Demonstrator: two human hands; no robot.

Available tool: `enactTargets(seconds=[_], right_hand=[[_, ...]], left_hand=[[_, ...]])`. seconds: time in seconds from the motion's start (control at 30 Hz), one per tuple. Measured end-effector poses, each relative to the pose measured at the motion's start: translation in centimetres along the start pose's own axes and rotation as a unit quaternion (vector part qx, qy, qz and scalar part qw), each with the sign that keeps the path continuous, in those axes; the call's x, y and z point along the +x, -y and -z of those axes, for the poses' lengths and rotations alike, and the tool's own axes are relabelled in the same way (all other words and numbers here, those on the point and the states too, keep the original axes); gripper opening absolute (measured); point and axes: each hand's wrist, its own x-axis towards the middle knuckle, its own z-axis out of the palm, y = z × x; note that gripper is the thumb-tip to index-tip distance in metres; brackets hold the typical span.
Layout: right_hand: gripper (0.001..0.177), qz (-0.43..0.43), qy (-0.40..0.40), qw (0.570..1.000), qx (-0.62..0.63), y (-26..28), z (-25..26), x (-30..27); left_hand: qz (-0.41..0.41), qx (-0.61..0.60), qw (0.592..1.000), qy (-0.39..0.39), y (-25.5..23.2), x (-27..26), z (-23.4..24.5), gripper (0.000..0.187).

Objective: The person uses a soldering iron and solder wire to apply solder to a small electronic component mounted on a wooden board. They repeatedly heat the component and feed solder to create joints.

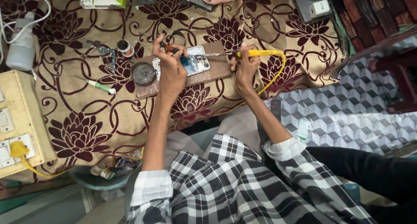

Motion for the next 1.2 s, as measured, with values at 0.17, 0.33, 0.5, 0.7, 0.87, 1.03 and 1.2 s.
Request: enactTargets(seconds=[0.17, 0.33, 0.5, 0.7, 0.87, 1.03, 1.2], right_hand=[[0.029, 0.018, 0.022, 1.0, -0.01, 0.6, -0.6, 0.0], [0.024, 0.002, -0.019, 0.999, -0.034, 1.0, -1.0, -0.2], [0.02, 0.016, -0.004, 0.999, -0.031, 0.2, -0.3, -0.7], [0.023, 0.007, -0.033, 0.999, 0.034, -0.1, 0.7, -0.2], [0.023, -0.025, -0.002, 0.997, 0.067, 1.5, 0.6, -0.5], [0.024, -0.026, 0.025, 0.999, 0.023, 1.4, 0.4, -0.8], [0.026, -0.014, 0.033, 0.998, 0.059, 1.0, 0.7, -0.6]], left_hand=[[0.003, 0.007, 1.0, -0.007, 0.7, 0.0, -0.3, 0.063], [-0.018, -0.004, 1.0, -0.015, 0.7, 0.1, -0.6, 0.062], [-0.001, 0.045, 0.999, 0.001, 0.0, 0.0, -0.1, 0.069], [0.017, 0.005, 1.0, -0.001, -0.1, 0.0, -0.2, 0.078], [0.007, 0.007, 1.0, 0.02, 0.1, 0.2, -0.2, 0.072], [-0.009, 0.013, 1.0, 0.002, 0.6, 0.0, -0.4, 0.074], [-0.013, 0.015, 1.0, -0.001, 0.8, 0.1, -0.5, 0.078]])
